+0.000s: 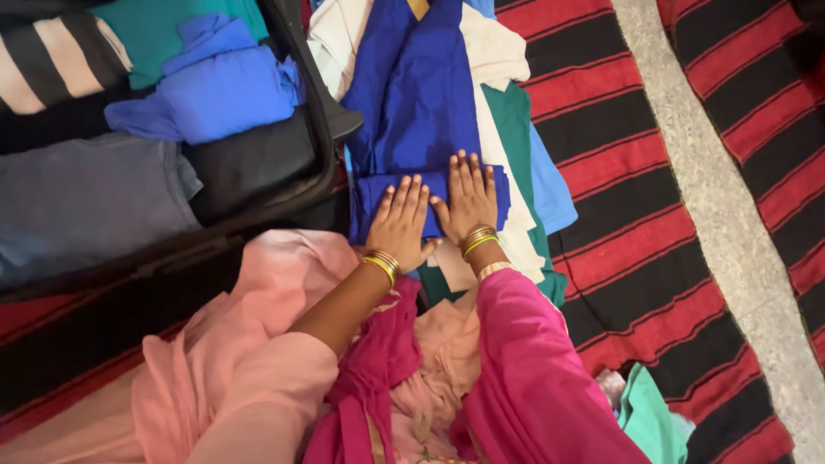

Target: The person folds various blue and green garments by hand and places them into a black suitcase on a rug.

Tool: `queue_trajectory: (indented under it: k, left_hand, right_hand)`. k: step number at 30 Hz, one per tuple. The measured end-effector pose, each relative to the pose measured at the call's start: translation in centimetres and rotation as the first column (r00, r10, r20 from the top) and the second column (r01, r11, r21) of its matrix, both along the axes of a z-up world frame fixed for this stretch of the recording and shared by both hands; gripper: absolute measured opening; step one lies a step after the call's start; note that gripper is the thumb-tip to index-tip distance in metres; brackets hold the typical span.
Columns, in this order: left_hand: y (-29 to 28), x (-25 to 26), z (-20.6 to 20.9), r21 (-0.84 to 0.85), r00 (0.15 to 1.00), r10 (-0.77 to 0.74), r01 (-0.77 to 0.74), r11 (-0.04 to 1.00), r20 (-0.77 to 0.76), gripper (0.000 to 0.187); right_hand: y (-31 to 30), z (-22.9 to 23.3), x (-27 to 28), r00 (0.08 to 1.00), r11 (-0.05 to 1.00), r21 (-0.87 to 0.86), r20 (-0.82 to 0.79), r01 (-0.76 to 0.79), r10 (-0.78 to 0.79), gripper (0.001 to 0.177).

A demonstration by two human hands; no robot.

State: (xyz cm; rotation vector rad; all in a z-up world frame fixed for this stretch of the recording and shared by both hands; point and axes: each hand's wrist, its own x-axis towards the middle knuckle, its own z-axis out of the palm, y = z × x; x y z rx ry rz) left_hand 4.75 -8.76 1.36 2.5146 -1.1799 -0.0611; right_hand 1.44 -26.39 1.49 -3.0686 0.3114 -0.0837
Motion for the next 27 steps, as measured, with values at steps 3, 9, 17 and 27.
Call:
queue_trajectory:
  k: [3, 9, 17, 27]
  left_hand:
    - [0.2, 0.9, 0.1, -0.018, 1.000, 0.014, -0.014, 1.000, -0.021, 0.102]
    - [1.1, 1.7, -1.0, -0.090, 0.998, 0.056, -0.058, 0.994, -0.024, 0.100]
    - [1.1, 2.4, -2.8, -0.085, 0.999, 0.021, -0.025, 0.996, -0.037, 0.099]
    - [1.0, 2.4, -3.9, -0.091, 0.999, 0.039, -0.039, 0.995, -0.005, 0.098]
  right_hand:
    - [-0.1, 0.0, 0.7, 1.000, 1.000, 0.008, -0.024, 0.001, -0.001, 0.085]
    - [-0.2, -1.0, 1.1, 0.999, 0.999, -0.003, -0.035, -0.032, 0.032, 0.086]
    - [-0.2, -2.1, 1.4, 0.999, 1.000, 0.015, -0.049, -0.022, 0.022, 0.087]
    - [-0.2, -2.3, 1.6, 0.999, 1.000, -0.003, -0.030, -0.022, 0.022, 0.086]
